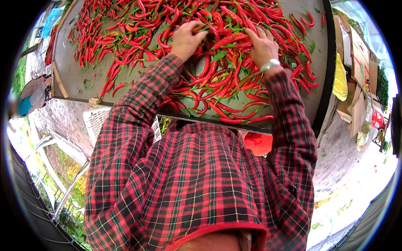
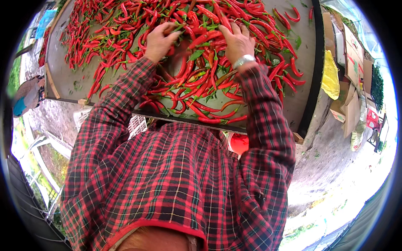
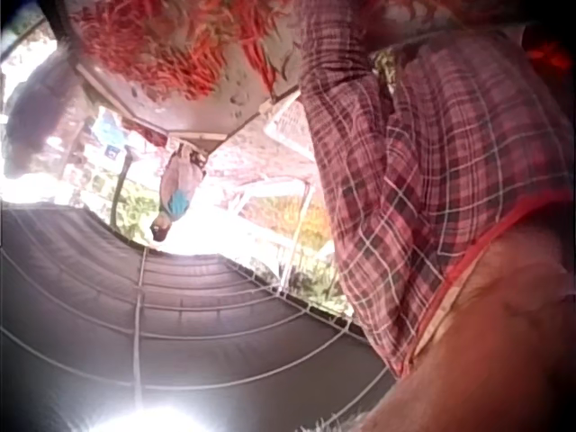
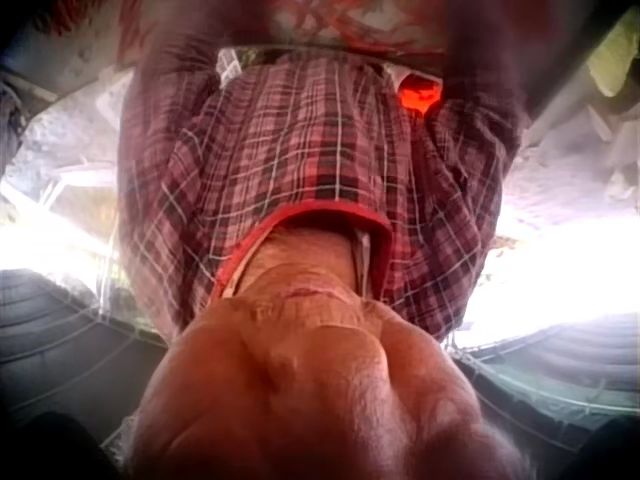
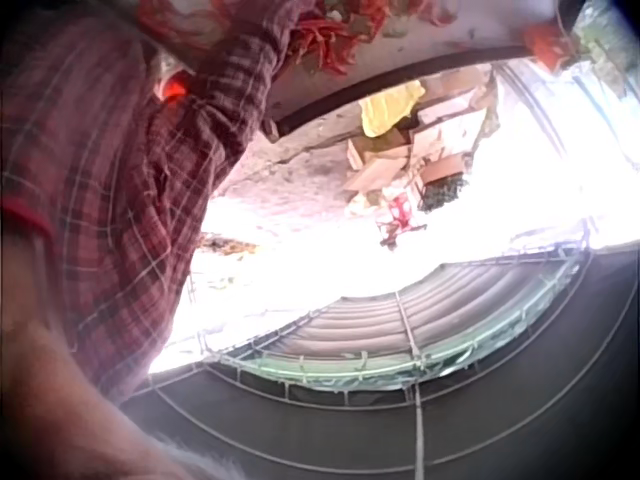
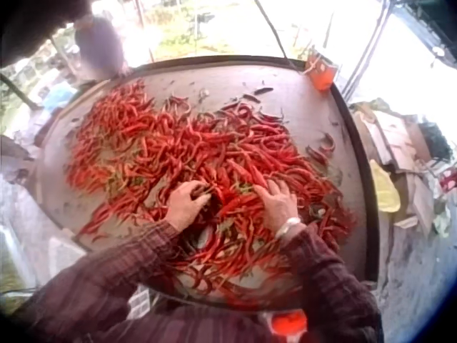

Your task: The person sorts red chilies on a large table, picking them up and placing them into a red bucket. Another person is also sorting chilies nearby. The person continues to sort the chilies throughout the video.

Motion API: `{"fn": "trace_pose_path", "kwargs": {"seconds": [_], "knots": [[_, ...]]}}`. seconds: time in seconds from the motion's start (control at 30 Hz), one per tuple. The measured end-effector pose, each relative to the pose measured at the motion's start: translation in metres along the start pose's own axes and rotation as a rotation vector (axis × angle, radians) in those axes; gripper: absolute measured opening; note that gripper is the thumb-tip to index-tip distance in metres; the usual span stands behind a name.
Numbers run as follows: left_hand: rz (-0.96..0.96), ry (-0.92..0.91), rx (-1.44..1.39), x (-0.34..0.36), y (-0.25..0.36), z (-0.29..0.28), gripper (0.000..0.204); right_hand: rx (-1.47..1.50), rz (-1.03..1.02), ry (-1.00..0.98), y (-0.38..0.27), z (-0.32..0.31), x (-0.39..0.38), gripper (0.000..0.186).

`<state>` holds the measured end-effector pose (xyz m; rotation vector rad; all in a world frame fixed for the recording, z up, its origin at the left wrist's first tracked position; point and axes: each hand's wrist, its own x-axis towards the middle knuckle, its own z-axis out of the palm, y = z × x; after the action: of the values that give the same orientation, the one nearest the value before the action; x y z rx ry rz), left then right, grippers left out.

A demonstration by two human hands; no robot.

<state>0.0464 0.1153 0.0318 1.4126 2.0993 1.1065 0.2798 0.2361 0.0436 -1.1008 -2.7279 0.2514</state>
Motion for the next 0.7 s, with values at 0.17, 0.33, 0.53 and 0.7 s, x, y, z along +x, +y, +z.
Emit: {"fn": "trace_pose_path", "kwargs": {"seconds": [0.17, 0.33, 0.53, 0.7], "knots": [[0.265, -0.121, 0.485, 0.001, 0.026, 0.051, 0.07, -0.093, -0.022, -0.27, -0.011, 0.015, 0.012, 0.072], [0.176, -0.437, 0.707, 0.002, 0.036, 0.05, 0.054, 0.223, 0.028, -0.445, 0.012, -0.006, -0.012, 0.057], [0.024, -0.307, 0.333, -0.004, 0.002, 0.022, 0.029, 0.961, 0.384, -0.09, 0.061, -0.04, -0.072, 0.048], [-0.478, -0.215, -0.728, 0.006, 0.013, -0.058, 0.036, 1.516, 0.566, 0.016, 0.066, -0.058, -0.108, 0.043]]}}
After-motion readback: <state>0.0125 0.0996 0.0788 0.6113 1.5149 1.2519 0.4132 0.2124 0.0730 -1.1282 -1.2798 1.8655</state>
